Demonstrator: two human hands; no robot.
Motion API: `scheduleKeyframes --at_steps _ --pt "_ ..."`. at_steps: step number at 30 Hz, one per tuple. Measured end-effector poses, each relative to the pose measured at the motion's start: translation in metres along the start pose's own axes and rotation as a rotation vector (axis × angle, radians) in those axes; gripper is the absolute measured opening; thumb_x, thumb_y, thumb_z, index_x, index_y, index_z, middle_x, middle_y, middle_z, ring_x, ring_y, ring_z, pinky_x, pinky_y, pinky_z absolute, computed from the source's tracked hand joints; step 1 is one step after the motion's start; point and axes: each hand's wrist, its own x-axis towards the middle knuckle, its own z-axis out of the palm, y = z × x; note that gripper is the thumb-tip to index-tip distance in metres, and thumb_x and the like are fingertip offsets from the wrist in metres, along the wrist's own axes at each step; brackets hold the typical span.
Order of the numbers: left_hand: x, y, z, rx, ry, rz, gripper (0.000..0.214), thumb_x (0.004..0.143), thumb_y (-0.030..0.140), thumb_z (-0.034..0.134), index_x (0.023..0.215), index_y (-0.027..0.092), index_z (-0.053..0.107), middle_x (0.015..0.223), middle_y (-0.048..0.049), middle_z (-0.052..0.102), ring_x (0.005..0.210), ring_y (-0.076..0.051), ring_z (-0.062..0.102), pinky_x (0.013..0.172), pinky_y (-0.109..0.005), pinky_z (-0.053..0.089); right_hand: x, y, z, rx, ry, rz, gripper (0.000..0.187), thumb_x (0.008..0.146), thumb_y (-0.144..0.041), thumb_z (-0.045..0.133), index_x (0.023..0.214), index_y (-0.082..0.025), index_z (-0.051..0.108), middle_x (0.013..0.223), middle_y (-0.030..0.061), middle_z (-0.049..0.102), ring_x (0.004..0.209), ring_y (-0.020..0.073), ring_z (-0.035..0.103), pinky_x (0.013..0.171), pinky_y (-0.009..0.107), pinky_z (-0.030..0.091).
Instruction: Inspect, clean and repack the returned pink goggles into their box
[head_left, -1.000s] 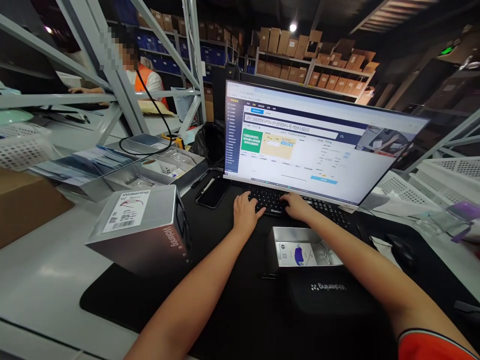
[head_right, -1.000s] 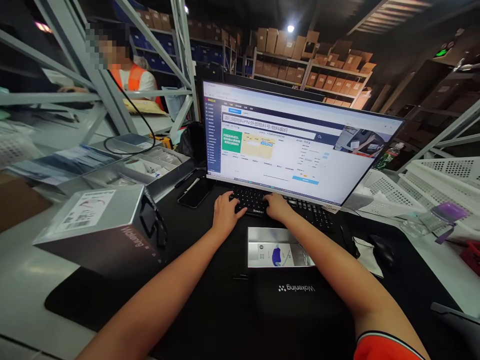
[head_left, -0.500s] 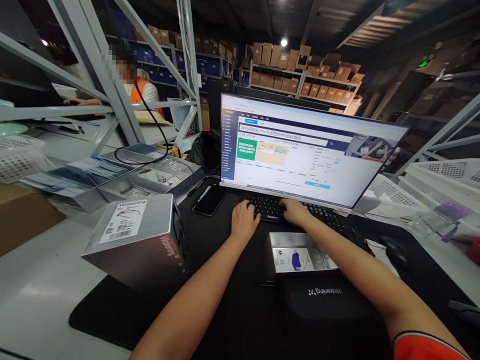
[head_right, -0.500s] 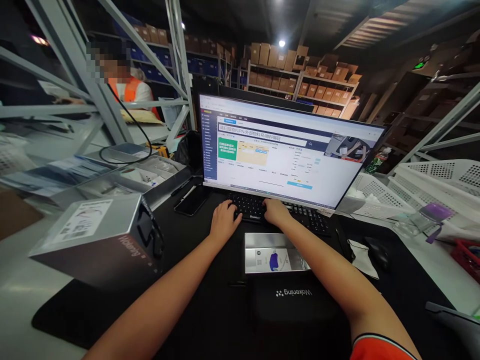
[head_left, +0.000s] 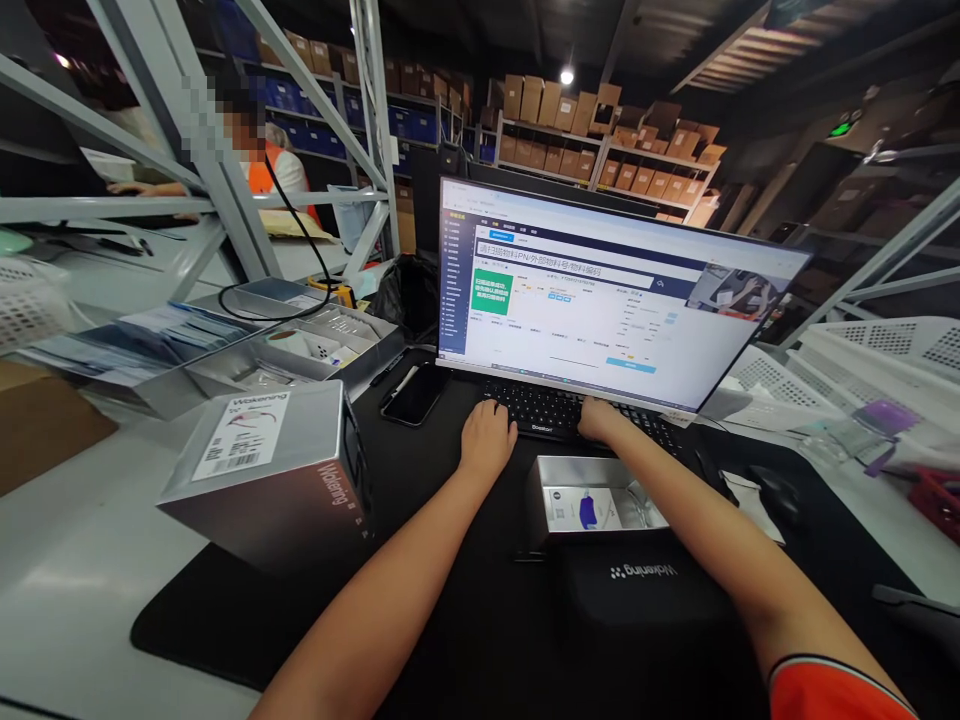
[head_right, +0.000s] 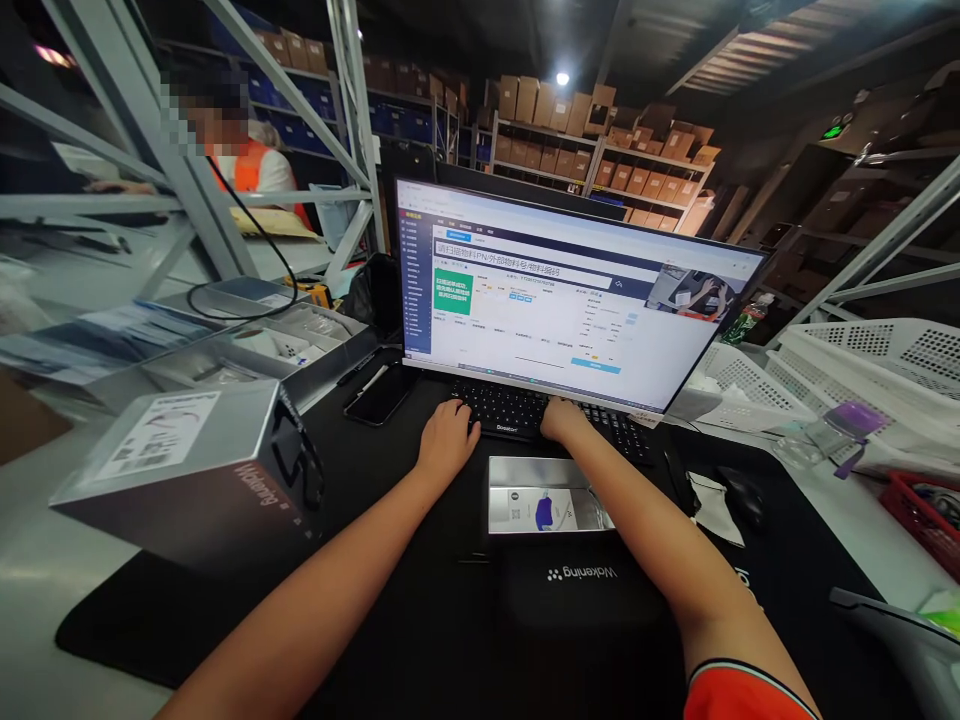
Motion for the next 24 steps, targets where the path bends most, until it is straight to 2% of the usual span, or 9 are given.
scheduleKeyframes --at_steps 3,9,15,20,24 --pt "0.0 0.0 -0.001 -0.004 0.0 0.004 0.016 0.094 0.023 0.056 0.105 0.015 0.065 0.121 -0.0161 0.063 0.114 -0.03 0.058 0.095 -0.043 0.053 -0.001 -0.002 -0.001 -0.035 -0.026 0.086 0.042 0.096 -0.039 0.064 0.131 -0.016 0.059 0.133 0.0117 0.06 0.114 0.0239 0.062 0.096 0.046 0.055" --pt "0.0 0.001 -0.002 0.007 0.003 0.028 0.014 0.094 0.022 0.056 0.101 0.016 0.066 0.112 -0.0139 0.064 0.111 -0.029 0.058 0.097 -0.043 0.051 -0.003 -0.002 -0.002 -0.073 -0.031 0.113 0.043 0.096 -0.04 0.063 0.132 -0.017 0.058 0.133 0.0114 0.06 0.114 0.0238 0.062 0.096 0.046 0.056" --pt "-0.002 0.003 -0.001 0.021 -0.01 0.046 0.013 0.093 0.021 0.056 0.098 0.016 0.066 0.106 -0.0134 0.064 0.108 -0.029 0.059 0.095 -0.042 0.052 -0.002 -0.001 0.001 -0.083 -0.025 0.074 0.042 0.096 -0.04 0.063 0.131 -0.017 0.059 0.131 0.011 0.061 0.113 0.0233 0.063 0.095 0.046 0.056" --pt "-0.004 0.008 0.001 0.033 -0.025 0.063 0.012 0.092 0.021 0.057 0.1 0.015 0.065 0.106 -0.0142 0.064 0.108 -0.03 0.059 0.099 -0.044 0.05 -0.006 -0.003 0.002 -0.08 0.007 0.053 0.044 0.096 -0.04 0.064 0.133 -0.016 0.058 0.134 0.0123 0.06 0.116 0.0246 0.062 0.098 0.047 0.055" --pt "-0.006 0.013 0.003 0.037 -0.034 0.063 0.015 0.092 0.023 0.059 0.102 0.013 0.064 0.108 -0.0159 0.063 0.109 -0.031 0.058 0.106 -0.048 0.046 -0.01 -0.003 -0.002 -0.062 0.03 -0.047 0.043 0.096 -0.039 0.064 0.132 -0.017 0.059 0.134 0.012 0.06 0.117 0.025 0.061 0.1 0.049 0.053"
